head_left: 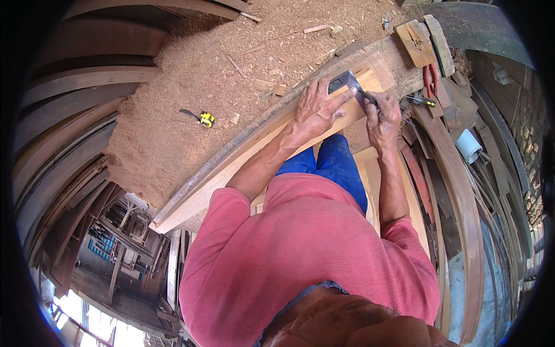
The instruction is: The person measures a long curved wooden plank with a tape measure and marks it using a square and a pencil. They repeatedly reposition the square and pencil to draw straight lines along the plank's length.
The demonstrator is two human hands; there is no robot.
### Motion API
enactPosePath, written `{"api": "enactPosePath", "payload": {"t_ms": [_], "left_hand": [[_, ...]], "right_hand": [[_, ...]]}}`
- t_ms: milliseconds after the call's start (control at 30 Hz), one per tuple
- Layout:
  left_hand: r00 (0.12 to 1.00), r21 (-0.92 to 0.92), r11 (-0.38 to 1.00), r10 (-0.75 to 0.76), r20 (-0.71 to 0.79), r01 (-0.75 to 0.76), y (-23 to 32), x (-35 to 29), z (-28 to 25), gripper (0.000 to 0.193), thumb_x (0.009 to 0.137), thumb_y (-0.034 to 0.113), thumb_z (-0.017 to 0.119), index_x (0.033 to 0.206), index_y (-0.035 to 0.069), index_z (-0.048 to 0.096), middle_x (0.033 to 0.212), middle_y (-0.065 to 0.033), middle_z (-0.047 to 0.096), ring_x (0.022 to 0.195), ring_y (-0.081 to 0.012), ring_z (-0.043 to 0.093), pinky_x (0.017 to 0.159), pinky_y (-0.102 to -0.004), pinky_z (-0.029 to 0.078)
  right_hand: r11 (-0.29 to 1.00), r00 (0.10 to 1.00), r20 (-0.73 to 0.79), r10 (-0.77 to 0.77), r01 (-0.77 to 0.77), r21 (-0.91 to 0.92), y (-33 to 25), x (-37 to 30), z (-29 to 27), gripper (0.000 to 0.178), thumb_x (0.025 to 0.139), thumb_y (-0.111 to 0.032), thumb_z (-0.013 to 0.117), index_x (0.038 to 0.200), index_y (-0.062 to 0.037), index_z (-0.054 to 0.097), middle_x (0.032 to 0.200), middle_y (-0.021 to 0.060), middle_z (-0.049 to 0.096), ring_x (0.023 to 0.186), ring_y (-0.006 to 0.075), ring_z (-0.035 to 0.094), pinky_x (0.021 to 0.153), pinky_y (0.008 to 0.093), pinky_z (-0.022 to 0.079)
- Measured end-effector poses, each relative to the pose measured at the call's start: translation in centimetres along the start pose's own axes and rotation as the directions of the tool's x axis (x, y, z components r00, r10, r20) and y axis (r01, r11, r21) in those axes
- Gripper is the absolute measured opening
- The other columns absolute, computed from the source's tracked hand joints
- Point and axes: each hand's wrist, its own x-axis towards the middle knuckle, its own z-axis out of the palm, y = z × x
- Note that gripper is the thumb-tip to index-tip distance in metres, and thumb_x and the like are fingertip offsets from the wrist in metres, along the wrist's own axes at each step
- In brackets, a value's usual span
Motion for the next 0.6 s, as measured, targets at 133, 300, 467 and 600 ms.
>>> {"api": "enactPosePath", "payload": {"t_ms": [133, 300, 467, 600], "left_hand": [[1.0, 0.018, 1.0, 0.001, -0.006, -0.001, 0.2, 0.0, -0.1, 0.065, 0.085, 0.032, 0.088, 0.147, 0.041, 0.066, 0.144, -0.0258, 0.054, 0.124, -0.0432, 0.057, 0.105, -0.0511, 0.051], [1.0, 0.028, 1.0, 0.0, -0.001, 0.0, 0.2, 0.1, -0.1, 0.066, 0.085, 0.033, 0.087, 0.147, 0.042, 0.066, 0.144, -0.0255, 0.054, 0.125, -0.0434, 0.058, 0.104, -0.0508, 0.052], [1.0, 0.013, 1.0, -0.006, 0.012, 0.006, 0.2, 0.1, -0.2, 0.066, 0.085, 0.031, 0.088, 0.147, 0.041, 0.066, 0.143, -0.0256, 0.054, 0.123, -0.0439, 0.059, 0.103, -0.0513, 0.052], [1.0, 0.019, 1.0, 0.015, -0.023, -0.014, 0.3, 0.0, -0.2, 0.068, 0.084, 0.03, 0.089, 0.147, 0.04, 0.066, 0.14, -0.0257, 0.055, 0.12, -0.0437, 0.059, 0.101, -0.0516, 0.053]], "right_hand": [[0.99, 0.983, -0.146, 0.108, -0.093, 0.108, -0.6, -0.4, -1.9, 0.019, 0.102, -0.014, 0.072, 0.116, -0.0023, 0.079, 0.091, 0.0108, 0.072, 0.089, 0.0261, 0.07, 0.081, 0.0406, 0.055], [0.916, 0.98, -0.027, 0.198, -0.176, 0.36, -0.5, 0.1, -2.4, 0.026, 0.105, -0.019, 0.072, 0.122, -0.0007, 0.079, 0.11, 0.0163, 0.078, 0.098, 0.0238, 0.074, 0.088, 0.0351, 0.057], [0.963, 0.999, 0.028, 0.023, -0.029, 0.267, -0.5, 1.5, -1.7, 0.025, 0.103, -0.017, 0.072, 0.121, -0.0014, 0.079, 0.108, 0.0167, 0.079, 0.099, 0.0273, 0.073, 0.089, 0.038, 0.056], [0.988, 0.996, 0.08, -0.037, 0.024, 0.151, -0.5, 0.7, -3.7, 0.017, 0.098, -0.01, 0.071, 0.111, -0.0013, 0.079, 0.099, 0.0151, 0.077, 0.086, 0.0318, 0.067, 0.082, 0.0414, 0.053]]}}
